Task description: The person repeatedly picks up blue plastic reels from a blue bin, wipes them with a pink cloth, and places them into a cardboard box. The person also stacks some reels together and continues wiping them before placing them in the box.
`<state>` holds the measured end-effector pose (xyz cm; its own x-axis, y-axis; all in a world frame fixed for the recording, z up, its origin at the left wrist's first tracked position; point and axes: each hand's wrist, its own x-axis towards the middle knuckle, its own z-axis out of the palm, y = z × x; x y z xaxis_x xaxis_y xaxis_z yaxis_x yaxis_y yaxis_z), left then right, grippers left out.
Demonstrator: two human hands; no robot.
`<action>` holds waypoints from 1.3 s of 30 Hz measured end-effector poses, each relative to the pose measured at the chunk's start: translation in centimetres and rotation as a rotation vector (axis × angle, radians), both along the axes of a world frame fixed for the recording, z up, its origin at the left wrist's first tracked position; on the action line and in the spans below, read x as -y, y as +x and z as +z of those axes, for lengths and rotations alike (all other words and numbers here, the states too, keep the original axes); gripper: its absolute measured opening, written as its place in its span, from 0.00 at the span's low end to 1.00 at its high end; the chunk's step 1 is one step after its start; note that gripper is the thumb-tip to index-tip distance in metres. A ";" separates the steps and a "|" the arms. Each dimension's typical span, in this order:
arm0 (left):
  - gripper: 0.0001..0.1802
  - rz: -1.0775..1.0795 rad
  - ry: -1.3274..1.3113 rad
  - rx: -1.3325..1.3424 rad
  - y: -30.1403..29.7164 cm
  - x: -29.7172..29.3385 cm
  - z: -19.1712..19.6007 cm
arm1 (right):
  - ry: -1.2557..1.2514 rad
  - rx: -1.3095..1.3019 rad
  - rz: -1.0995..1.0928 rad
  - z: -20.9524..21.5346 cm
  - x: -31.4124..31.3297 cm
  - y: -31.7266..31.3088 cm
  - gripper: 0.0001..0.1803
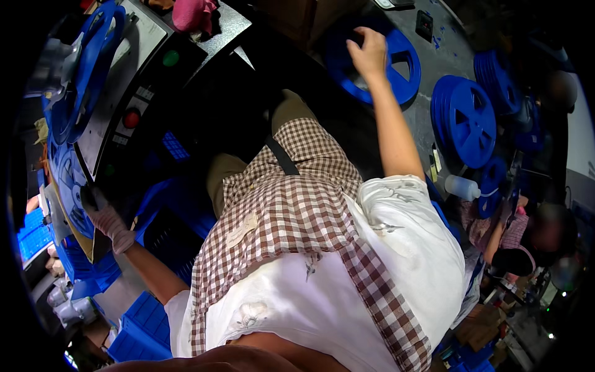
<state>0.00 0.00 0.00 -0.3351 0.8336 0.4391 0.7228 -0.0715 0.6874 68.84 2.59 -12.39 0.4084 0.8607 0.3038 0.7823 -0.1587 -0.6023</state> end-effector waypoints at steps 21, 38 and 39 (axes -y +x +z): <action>0.25 0.024 -0.173 -1.248 6.4 -13.9 8.7 | 0.249 -0.770 -0.224 -8.5 12.4 11.0 0.26; 0.20 -0.215 -0.042 -0.860 -1.2 -5.5 18.4 | 0.475 -1.496 0.346 8.1 11.7 -10.9 0.24; 0.22 -0.102 -0.152 -0.973 -5.6 -0.9 18.5 | 0.406 -1.559 0.462 8.9 10.7 -11.5 0.25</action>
<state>-5.65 0.87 18.46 0.1912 0.9088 0.3707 0.9727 -0.1247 -0.1958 57.31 -8.14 -3.50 0.2652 0.9593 0.0968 -0.6294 0.2483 -0.7364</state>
